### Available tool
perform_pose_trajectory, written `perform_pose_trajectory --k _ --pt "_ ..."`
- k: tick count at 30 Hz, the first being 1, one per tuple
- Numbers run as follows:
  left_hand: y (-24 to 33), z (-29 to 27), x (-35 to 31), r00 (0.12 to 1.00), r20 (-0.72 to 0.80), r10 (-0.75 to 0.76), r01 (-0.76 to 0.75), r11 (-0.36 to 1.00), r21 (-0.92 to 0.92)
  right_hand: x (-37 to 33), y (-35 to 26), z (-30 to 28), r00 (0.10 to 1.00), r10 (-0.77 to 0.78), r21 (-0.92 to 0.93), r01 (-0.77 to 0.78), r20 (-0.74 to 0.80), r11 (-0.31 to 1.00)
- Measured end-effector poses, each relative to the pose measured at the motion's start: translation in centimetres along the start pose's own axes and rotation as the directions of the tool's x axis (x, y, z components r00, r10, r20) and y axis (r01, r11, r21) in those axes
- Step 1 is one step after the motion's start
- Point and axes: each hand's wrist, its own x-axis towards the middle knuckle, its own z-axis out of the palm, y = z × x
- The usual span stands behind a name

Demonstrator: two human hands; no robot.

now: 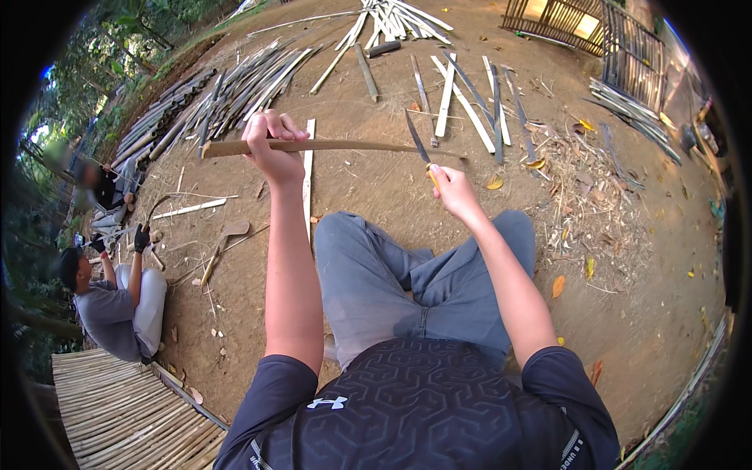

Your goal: The person shaves a long strip of bamboo using a small knife while sitting on the ground.

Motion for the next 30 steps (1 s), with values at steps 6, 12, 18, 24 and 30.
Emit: perform_pose_trajectory --k 6,12,18,24,30 --pt "0.0 -0.6 -2.3 0.96 0.261 0.104 -0.1 0.995 -0.026 -6.6 -4.6 2.1 0.994 -0.089 -0.026 0.091 0.071 0.996" --pt "-0.1 1.2 -4.0 0.987 0.081 0.138 -0.134 0.99 -0.052 -10.2 -9.6 3.5 0.974 -0.22 -0.05 0.223 0.057 0.974" --pt "-1.1 2.0 -4.1 0.983 -0.037 0.179 -0.181 0.98 -0.079 -8.4 -7.7 4.4 0.964 -0.254 -0.223 0.232 -0.076 0.947" --pt "-0.9 2.1 -3.8 0.976 -0.154 0.153 -0.153 0.988 0.008 -8.2 -8.7 5.4 0.972 -0.228 -0.286 0.204 -0.056 0.936" --pt "-0.7 2.2 -3.4 0.976 -0.189 0.104 -0.094 0.994 0.063 -8.3 -9.8 7.1 0.911 -0.398 -0.388 0.329 -0.112 0.861"
